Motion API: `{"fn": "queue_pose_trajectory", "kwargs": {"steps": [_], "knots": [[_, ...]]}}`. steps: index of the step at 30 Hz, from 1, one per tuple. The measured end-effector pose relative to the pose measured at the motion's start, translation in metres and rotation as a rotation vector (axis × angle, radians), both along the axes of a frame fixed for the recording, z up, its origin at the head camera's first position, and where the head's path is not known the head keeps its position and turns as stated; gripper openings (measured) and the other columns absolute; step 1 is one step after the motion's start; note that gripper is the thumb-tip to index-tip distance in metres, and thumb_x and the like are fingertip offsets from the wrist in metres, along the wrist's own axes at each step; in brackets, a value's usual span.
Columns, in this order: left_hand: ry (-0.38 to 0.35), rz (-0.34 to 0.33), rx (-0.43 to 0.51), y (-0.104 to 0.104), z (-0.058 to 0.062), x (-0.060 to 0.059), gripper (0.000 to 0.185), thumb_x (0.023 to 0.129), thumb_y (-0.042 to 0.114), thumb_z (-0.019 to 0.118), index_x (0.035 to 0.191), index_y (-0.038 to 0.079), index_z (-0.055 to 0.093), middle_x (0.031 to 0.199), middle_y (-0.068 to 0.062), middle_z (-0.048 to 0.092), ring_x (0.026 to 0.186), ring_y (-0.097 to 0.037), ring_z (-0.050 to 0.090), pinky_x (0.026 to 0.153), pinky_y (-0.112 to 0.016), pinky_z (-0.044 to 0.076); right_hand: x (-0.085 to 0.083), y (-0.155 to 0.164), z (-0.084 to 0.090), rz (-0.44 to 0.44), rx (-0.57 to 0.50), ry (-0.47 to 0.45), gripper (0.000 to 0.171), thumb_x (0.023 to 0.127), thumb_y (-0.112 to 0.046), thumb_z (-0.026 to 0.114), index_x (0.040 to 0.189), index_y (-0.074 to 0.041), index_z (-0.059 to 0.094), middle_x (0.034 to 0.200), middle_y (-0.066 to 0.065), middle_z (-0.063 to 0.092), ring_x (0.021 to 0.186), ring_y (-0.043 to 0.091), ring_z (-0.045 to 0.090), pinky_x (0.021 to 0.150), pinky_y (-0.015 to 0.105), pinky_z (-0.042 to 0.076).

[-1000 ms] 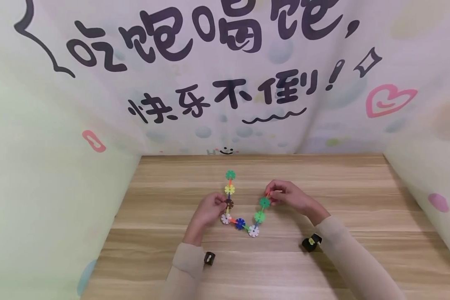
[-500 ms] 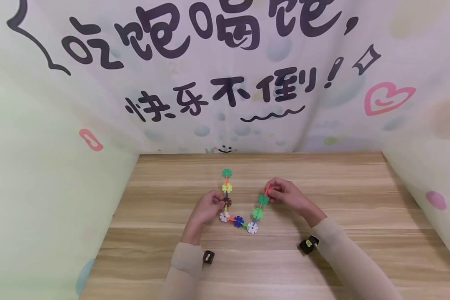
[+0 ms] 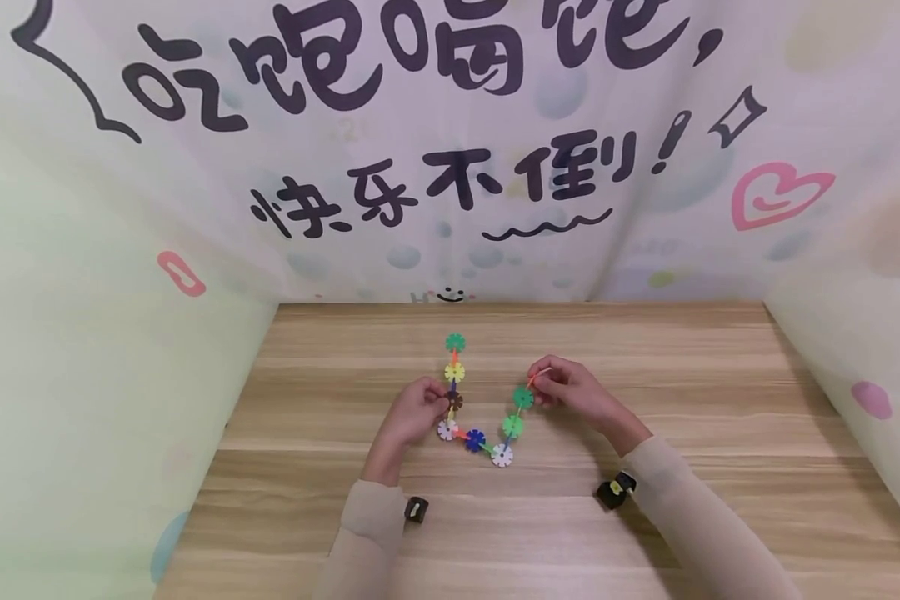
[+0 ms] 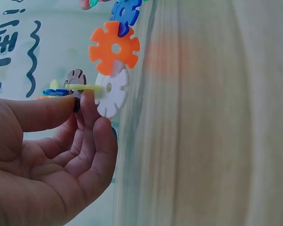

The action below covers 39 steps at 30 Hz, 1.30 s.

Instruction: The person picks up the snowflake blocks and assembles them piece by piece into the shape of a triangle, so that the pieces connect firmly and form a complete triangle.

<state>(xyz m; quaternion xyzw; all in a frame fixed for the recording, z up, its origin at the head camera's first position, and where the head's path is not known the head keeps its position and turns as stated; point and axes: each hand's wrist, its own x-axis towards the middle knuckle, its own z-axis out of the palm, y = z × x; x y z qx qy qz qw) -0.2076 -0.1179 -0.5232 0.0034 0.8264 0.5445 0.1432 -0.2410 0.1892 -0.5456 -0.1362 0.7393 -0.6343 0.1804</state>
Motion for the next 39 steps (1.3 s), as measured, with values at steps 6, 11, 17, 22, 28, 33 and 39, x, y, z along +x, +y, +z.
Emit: {"fn": "queue_pose_trajectory", "kwargs": {"steps": [6, 11, 17, 22, 28, 33, 39], "knots": [[0.006, 0.004, -0.005, 0.001, 0.001, 0.000, 0.006, 0.097, 0.000, 0.059, 0.103, 0.000, 0.060, 0.092, -0.009, 0.065, 0.083, -0.020, 0.062, 0.071, -0.030, 0.051, 0.001, 0.000, 0.001, 0.030, -0.030, -0.033, 0.022, 0.102, -0.014, 0.057, 0.116, 0.004, 0.056, 0.097, 0.014, 0.061, 0.082, 0.023, 0.061, 0.072, 0.034, 0.058], [0.011, 0.001, -0.042, 0.002, 0.001, -0.002, 0.007, 0.096, 0.001, 0.060, 0.102, 0.001, 0.061, 0.091, -0.009, 0.065, 0.082, -0.020, 0.061, 0.070, -0.031, 0.052, 0.003, 0.000, 0.000, 0.047, -0.072, -0.065, 0.017, 0.101, -0.014, 0.059, 0.112, -0.001, 0.057, 0.104, 0.014, 0.059, 0.091, 0.022, 0.063, 0.079, 0.035, 0.058], [0.020, -0.009, -0.089, 0.003, 0.002, -0.005, 0.007, 0.095, 0.002, 0.061, 0.102, 0.001, 0.063, 0.089, -0.008, 0.065, 0.079, -0.019, 0.062, 0.068, -0.030, 0.053, 0.003, 0.000, -0.003, 0.050, -0.108, -0.099, 0.016, 0.101, -0.014, 0.059, 0.112, -0.002, 0.058, 0.105, 0.015, 0.062, 0.095, 0.023, 0.066, 0.083, 0.038, 0.058], [0.058, -0.026, -0.166, 0.005, 0.001, -0.007, 0.007, 0.093, 0.004, 0.064, 0.100, 0.002, 0.065, 0.085, -0.005, 0.066, 0.075, -0.018, 0.061, 0.066, -0.030, 0.052, 0.004, 0.000, -0.005, 0.052, -0.117, -0.139, 0.019, 0.101, -0.014, 0.059, 0.114, 0.000, 0.058, 0.107, 0.016, 0.062, 0.096, 0.023, 0.065, 0.084, 0.036, 0.058], [0.071, -0.026, -0.257, 0.009, -0.001, -0.009, 0.006, 0.093, 0.006, 0.066, 0.099, 0.005, 0.066, 0.086, -0.004, 0.066, 0.076, -0.017, 0.061, 0.068, -0.031, 0.053, 0.006, 0.000, -0.009, 0.062, -0.157, -0.131, 0.018, 0.100, -0.014, 0.061, 0.113, -0.001, 0.059, 0.105, 0.012, 0.063, 0.094, 0.021, 0.065, 0.082, 0.033, 0.058], [0.083, -0.034, -0.306, 0.011, -0.001, -0.008, 0.005, 0.091, 0.007, 0.068, 0.096, 0.007, 0.067, 0.086, -0.002, 0.066, 0.077, -0.018, 0.061, 0.072, -0.034, 0.053, 0.007, 0.000, -0.008, 0.071, -0.160, -0.145, 0.019, 0.100, -0.014, 0.061, 0.113, -0.001, 0.059, 0.106, 0.013, 0.063, 0.095, 0.021, 0.066, 0.083, 0.033, 0.058], [0.168, -0.035, -0.472, 0.016, 0.003, -0.005, 0.004, 0.095, 0.010, 0.065, 0.097, 0.008, 0.067, 0.089, -0.002, 0.065, 0.080, -0.020, 0.060, 0.074, -0.038, 0.053, 0.009, -0.001, -0.007, 0.083, -0.166, -0.165, 0.020, 0.101, -0.012, 0.059, 0.114, 0.003, 0.058, 0.107, 0.016, 0.064, 0.097, 0.022, 0.066, 0.086, 0.036, 0.057]]}}
